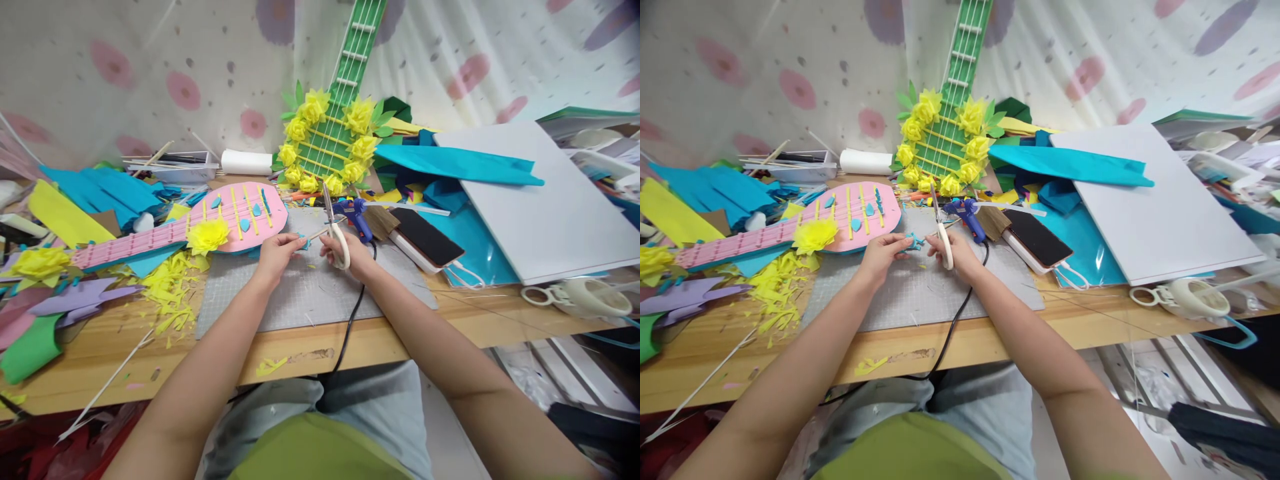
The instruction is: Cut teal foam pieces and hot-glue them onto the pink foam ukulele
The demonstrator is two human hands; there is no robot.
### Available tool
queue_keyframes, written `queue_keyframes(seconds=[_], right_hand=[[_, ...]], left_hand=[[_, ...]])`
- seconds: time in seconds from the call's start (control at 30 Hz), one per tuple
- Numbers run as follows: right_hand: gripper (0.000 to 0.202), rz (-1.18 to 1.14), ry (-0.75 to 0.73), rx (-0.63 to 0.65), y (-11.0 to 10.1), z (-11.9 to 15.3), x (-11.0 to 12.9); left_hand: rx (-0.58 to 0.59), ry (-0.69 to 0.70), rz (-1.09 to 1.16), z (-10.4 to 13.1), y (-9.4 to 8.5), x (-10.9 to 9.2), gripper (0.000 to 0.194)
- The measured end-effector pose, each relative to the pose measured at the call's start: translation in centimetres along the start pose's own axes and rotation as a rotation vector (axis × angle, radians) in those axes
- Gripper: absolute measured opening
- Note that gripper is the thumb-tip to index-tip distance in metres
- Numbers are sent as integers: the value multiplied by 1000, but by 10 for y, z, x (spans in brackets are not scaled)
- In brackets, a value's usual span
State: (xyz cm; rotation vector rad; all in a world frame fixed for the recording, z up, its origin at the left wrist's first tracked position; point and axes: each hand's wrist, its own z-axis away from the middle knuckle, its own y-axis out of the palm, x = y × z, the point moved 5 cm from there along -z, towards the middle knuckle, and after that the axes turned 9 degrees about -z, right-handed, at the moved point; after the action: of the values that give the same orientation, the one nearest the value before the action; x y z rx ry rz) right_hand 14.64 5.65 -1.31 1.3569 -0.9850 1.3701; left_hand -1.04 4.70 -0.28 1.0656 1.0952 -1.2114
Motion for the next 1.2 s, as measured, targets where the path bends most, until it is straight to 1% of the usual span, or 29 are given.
queue_keyframes(seconds=[0.1,0.17,0.27,0.4,0.53,0.67,0.8,0.9,1.07,1.13,1.2], right_hand=[[44,-106,-8,40,13,2,4],[43,-134,-33,25,16,2,5],[40,-162,-63,-22,13,0,4],[35,-214,-52,-53,7,-3,1],[38,-281,-42,-37,8,-2,3],[42,-250,-23,-25,13,-2,4],[41,-216,-23,-53,13,-3,3],[38,-196,-23,-49,12,-3,2],[38,-188,-18,-64,9,-3,0],[40,-196,-8,-62,9,-3,-2],[42,-207,3,-53,10,-3,-3]], left_hand=[[-26,-11,29,4,7,4,35],[-34,-22,45,5,8,6,31],[-41,-61,81,5,7,9,29],[-9,-113,130,2,6,12,29],[-19,-111,139,2,6,11,28],[-31,-88,130,4,7,9,30],[-11,-93,129,4,8,10,34],[8,-94,116,3,7,10,36],[101,-119,52,4,6,7,37],[114,-98,18,4,4,3,39],[88,-48,-11,4,2,-3,41]])
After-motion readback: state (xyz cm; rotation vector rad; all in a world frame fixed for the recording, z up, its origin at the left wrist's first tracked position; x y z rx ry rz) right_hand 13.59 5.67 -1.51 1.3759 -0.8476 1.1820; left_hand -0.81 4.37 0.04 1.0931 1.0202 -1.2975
